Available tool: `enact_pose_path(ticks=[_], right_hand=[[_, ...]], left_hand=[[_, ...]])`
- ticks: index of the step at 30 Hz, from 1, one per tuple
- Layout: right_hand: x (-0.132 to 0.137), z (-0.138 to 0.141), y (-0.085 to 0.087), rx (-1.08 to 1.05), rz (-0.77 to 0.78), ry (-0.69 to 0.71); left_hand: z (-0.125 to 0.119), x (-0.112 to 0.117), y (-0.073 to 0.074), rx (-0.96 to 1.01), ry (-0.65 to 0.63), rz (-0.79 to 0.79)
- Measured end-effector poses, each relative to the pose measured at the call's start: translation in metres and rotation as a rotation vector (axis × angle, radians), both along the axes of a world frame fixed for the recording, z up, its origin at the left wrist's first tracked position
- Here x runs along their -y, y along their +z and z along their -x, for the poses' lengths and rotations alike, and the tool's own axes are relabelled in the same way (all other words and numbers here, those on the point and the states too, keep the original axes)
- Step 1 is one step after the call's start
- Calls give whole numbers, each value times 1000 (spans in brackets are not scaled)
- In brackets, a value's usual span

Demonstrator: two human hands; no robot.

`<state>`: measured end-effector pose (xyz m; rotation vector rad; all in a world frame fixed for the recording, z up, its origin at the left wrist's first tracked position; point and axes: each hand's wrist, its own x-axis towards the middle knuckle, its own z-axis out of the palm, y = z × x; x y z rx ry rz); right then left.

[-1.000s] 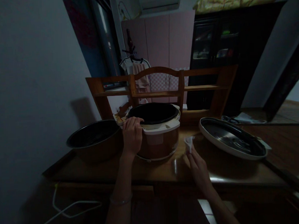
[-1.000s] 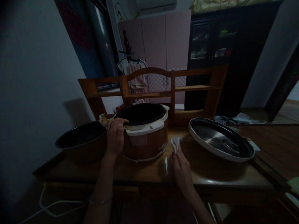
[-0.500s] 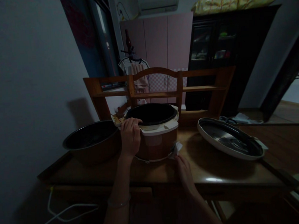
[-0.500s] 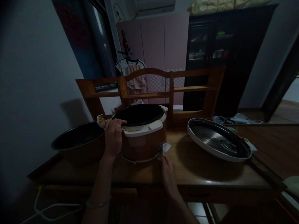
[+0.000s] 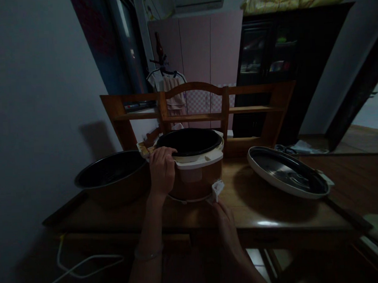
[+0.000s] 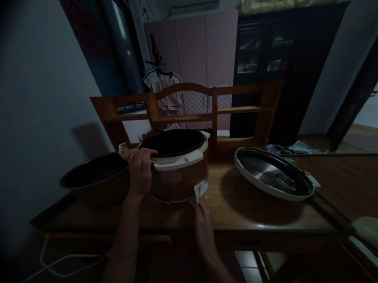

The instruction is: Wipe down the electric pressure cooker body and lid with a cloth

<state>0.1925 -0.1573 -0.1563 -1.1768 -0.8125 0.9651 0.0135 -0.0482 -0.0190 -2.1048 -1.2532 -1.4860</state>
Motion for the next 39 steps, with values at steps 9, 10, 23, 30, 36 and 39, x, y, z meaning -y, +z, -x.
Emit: enact_pose_path(ticks=[9, 10, 23, 30, 36, 39], right_hand=[[15, 53, -8, 116, -136, 124], [16, 59, -9, 112, -141, 126], [26, 100, -17, -158, 18, 132], [19, 85, -13, -223, 15, -46], [16, 100, -14, -247, -31, -29], [18, 111, -21, -320, 33, 52]], left_hand=[[-1, -1, 1, 3, -1, -11], [-1, -1, 1, -1, -2, -7], [0, 1, 2, -9, -7, 2], [0, 1, 1, -9, -11, 3], [1, 1, 2, -11, -17, 5], [0, 0, 2, -8, -9, -1]])
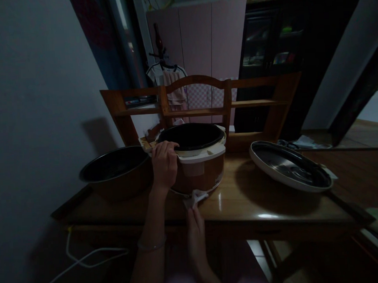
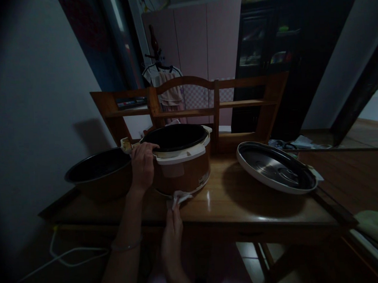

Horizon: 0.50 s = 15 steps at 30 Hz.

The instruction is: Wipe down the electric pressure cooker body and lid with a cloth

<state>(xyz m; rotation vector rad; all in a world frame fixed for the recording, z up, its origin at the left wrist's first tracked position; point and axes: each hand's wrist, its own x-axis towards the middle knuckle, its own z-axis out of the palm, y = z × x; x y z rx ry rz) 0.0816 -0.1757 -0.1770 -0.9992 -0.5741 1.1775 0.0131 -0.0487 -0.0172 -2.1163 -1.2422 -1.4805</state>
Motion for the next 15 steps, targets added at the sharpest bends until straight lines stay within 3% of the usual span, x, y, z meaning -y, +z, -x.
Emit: enact_pose_path(ticks=[4, 8, 15], right_hand=[[3, 11, -14, -144, 92, 104], [13, 8, -21, -214, 72, 134], [17, -36, -3, -163, -36, 86]], left_hand=[[0, 0, 0, 0, -3, 10], [0, 0, 0, -4, 6, 13], [-1, -1, -1, 2, 19, 1]])
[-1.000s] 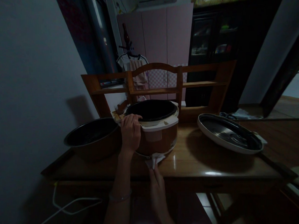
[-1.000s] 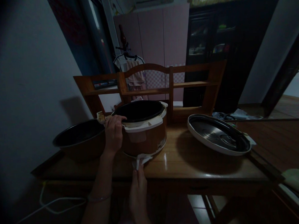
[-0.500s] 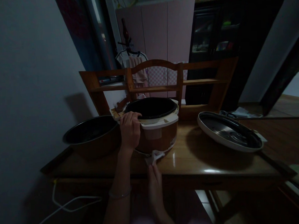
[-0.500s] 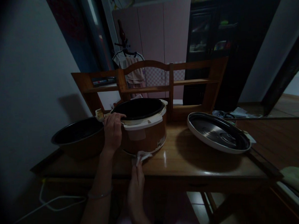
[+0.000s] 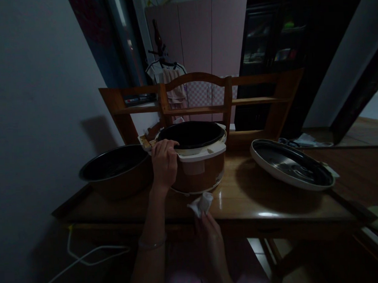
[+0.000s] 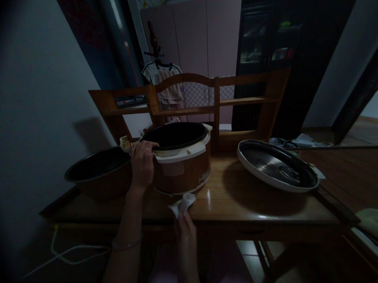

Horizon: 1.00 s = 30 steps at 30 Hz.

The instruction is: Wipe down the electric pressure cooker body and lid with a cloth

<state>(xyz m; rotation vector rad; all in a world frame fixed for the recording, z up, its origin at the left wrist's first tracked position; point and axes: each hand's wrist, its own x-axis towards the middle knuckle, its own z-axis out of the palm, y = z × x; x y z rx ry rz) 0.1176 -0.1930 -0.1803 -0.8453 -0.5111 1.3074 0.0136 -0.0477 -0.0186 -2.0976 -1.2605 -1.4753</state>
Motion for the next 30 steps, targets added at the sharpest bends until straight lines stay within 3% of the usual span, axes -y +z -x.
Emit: enact_pose_path(ticks=[4, 7, 20, 26, 30], right_hand=[[-16, -22, 2, 138, 54, -127], [-26, -18, -4, 241, 105, -163], [-24, 42, -6, 140, 46, -129], [-29, 46, -5, -21, 62, 4], [-25, 36, -3, -73, 56, -10]], left_hand=[[0, 0, 0, 5, -13, -3], [0, 0, 0, -2, -9, -5], [0, 1, 1, -28, 0, -6], [0, 0, 0, -24, 4, -12], [0, 0, 1, -20, 1, 6]])
